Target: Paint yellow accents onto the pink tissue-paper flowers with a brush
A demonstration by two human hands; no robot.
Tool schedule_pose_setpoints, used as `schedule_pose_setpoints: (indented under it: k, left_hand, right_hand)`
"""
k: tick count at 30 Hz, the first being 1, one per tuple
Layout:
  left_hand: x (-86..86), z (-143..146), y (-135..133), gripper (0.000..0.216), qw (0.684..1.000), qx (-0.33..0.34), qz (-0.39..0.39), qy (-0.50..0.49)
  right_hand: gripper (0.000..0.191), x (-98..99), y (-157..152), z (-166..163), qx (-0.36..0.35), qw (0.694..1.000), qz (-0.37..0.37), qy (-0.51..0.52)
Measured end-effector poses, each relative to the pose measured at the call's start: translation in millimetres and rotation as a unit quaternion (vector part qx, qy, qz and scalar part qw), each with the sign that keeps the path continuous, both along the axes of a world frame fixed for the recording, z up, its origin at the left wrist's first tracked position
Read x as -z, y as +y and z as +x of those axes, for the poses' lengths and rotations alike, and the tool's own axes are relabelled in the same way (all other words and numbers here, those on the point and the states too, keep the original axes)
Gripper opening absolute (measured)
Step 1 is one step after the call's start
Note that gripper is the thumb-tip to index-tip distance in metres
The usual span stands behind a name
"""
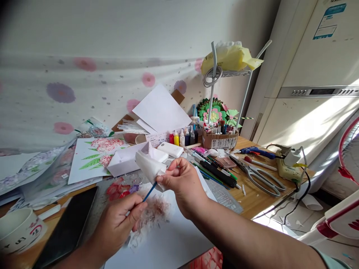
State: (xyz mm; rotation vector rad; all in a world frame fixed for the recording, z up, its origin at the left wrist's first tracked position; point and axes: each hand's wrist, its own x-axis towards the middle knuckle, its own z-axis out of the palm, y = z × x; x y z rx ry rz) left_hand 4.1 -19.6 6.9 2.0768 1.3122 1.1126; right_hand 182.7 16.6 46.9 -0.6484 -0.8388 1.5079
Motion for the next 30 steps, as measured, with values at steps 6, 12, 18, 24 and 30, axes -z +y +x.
schedule_pose_setpoints:
  k: [6,12,18,24,30]
  left_hand:
    - [-4.8,-2.6,2.3,0.037,0.971,-0.052,0.213,0.098]
    - [-3.7,-4.7,5.2,0.038,0.941,-0.05,0.3,0.15]
    - [-1.1,-4.6,6.9,0.038,0.937,-0.042,0.304,0.165]
    - [-0.5,-6.4,8.4,0.035,0.941,-0.015,0.288,0.177]
    - [-3.4,-5.4,8.8,0.037,0.942,0.008,0.283,0.18]
  right_hand:
    - [0.053,-3.5,7.9,8.0,0.021,0.999,0.012,-0.032]
    - [0.051,-6.0,20.6,24.6,0.051,0.992,0.078,-0.088]
    - [0.027,-7.7,24.3,46.6,0.1,0.945,0.244,-0.192]
    - [0.011,-13.0,18.5,51.6,-0.032,0.815,0.413,-0.405]
    - [0.01,-15.7,23.8,56.4,-0.049,0.75,0.428,-0.501]
